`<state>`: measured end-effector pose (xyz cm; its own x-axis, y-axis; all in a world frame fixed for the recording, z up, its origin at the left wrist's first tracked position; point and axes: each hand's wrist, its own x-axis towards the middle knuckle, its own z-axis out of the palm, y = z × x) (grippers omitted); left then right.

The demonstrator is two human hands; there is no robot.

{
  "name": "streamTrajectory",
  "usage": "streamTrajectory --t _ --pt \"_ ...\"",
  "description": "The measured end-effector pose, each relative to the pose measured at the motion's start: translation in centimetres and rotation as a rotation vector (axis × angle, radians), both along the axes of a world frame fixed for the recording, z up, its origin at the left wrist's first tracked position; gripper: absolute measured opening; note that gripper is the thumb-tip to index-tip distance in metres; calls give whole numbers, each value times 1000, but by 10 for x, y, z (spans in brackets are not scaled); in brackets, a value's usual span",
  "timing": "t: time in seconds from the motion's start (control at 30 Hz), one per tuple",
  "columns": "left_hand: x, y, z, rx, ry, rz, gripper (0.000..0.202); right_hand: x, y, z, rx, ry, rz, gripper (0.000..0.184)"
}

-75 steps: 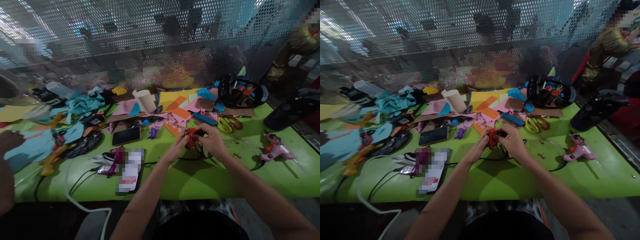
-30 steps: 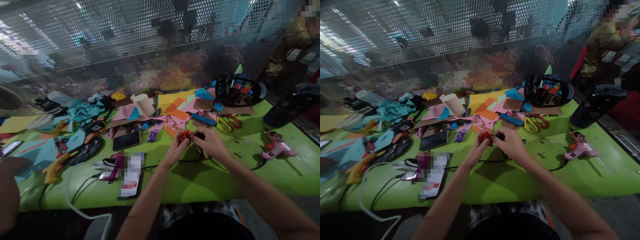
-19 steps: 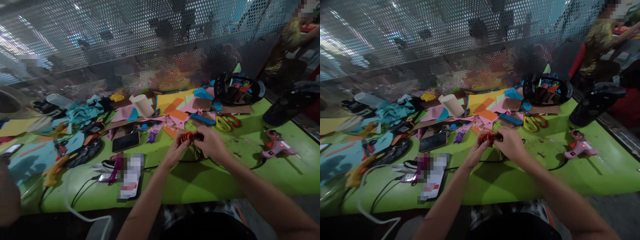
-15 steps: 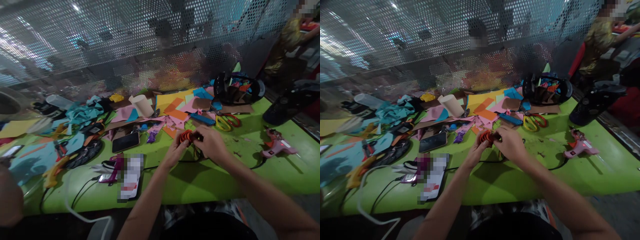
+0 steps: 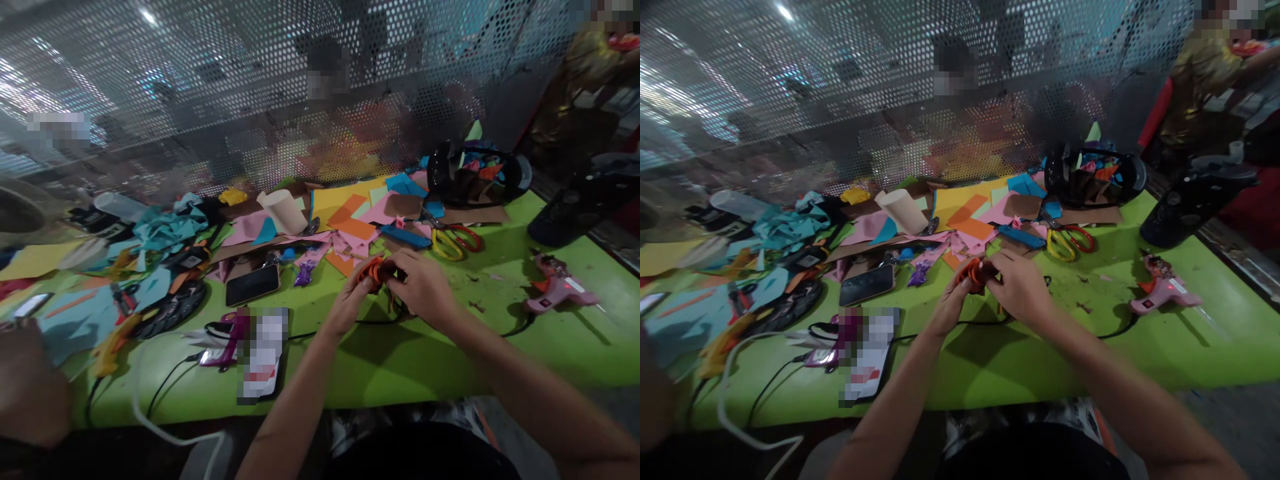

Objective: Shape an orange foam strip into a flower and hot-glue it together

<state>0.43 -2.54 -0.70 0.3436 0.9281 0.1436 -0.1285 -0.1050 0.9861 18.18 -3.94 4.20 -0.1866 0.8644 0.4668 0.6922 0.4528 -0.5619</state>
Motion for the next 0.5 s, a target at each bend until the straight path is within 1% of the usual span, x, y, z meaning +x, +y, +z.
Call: streamTrajectory --t 0.2,0.3,0.37,0.43,0.5 --pt "0 2 -4 -68 -60 16 51 2 3 0 -83 208 82 16" --pt "-1 4 -7 -109 -90 31 54 3 4 1 -114 301 123 18" --pt "-1 5 -8 -132 -113 40 55 4 3 3 -111 337 133 16" --pt "-1 6 -7 -150 -138 45 57 5 3 7 -86 352 146 10" --pt "-1 6 -6 -156 -152 39 56 6 2 9 -64 329 208 7"
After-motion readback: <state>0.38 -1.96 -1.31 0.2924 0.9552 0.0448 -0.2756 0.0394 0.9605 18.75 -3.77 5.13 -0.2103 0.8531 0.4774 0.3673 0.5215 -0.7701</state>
